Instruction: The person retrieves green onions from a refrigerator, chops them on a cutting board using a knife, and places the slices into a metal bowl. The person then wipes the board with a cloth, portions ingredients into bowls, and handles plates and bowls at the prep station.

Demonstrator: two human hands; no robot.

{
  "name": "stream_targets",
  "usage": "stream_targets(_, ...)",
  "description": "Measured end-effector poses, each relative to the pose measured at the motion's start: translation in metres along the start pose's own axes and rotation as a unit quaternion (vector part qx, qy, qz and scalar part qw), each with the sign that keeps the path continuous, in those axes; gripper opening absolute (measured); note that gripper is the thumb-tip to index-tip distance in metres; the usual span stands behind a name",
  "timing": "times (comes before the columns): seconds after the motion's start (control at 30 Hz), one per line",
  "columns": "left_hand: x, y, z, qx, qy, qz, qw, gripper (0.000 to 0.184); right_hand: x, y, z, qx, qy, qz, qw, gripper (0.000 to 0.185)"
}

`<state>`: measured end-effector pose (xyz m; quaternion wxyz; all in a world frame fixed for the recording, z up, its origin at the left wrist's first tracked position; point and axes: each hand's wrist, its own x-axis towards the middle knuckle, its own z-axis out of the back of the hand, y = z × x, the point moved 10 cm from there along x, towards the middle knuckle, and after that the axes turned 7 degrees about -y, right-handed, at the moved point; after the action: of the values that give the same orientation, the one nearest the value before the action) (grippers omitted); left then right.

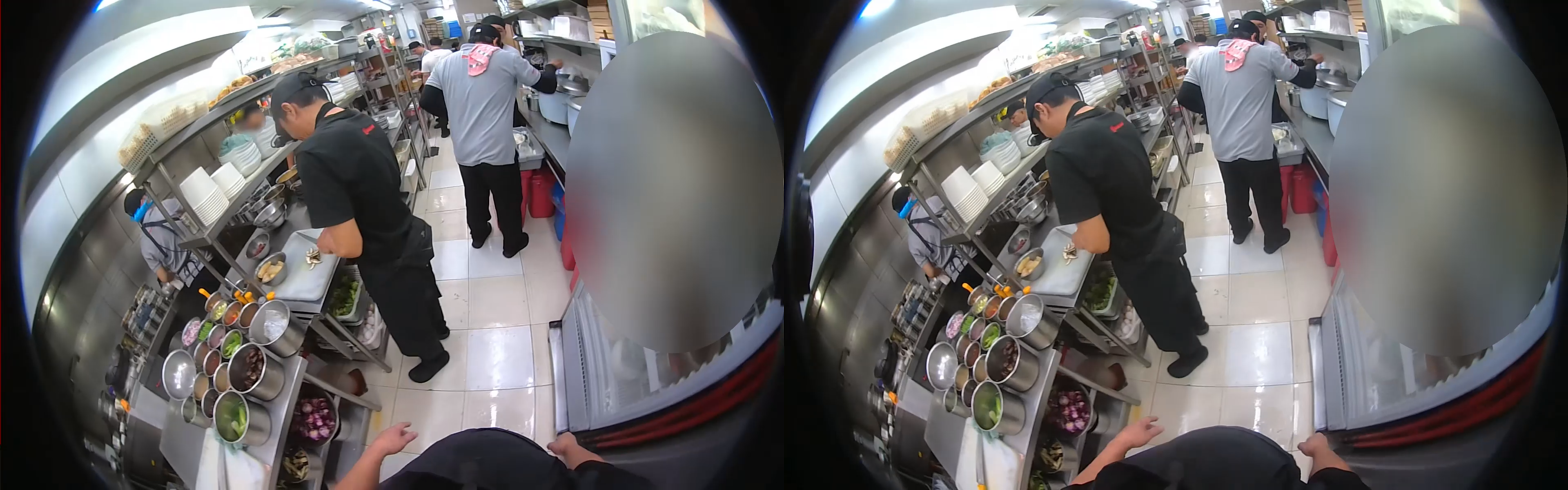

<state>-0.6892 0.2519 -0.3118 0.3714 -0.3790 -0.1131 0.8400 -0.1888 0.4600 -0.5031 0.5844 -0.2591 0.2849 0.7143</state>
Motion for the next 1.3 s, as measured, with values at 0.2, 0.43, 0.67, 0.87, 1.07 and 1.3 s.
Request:
stream_targets(0.2,0.027,0.105,-0.056,0.106,0.064,0.058,0.991,0.065,0.096,0.061,0.119,-0.041,-0.105,0.126,0.986,0.048)
stream_targets(0.43,0.087,0.126,-0.034,0.003,0.074,0.194,0.978,0.058,0.164,0.175,0.295,0.118,-0.238,0.214,0.94,0.038)
stream_targets(0.67,0.237,0.039,0.005,0.029,0.034,-0.108,0.993,0.057,0.199,0.186,0.359,0.145,-0.176,0.122,0.966,0.076)
stream_targets(0.87,0.411,-0.196,0.084,0.054,0.042,-0.091,0.993,0.059,0.257,0.109,0.345,0.21,-0.098,0.003,0.973,0.077)
stream_targets(1.07,0.478,-0.358,0.118,-0.018,0.082,-0.147,0.986,0.066,0.277,0.041,0.267,0.157,0.025,-0.069,0.985,0.061)
stream_targets(1.3,0.552,-0.363,0.081,0.048,0.147,-0.104,0.982,0.071,0.374,0.065,0.319,-0.036,0.095,0.092,0.991,0.042)
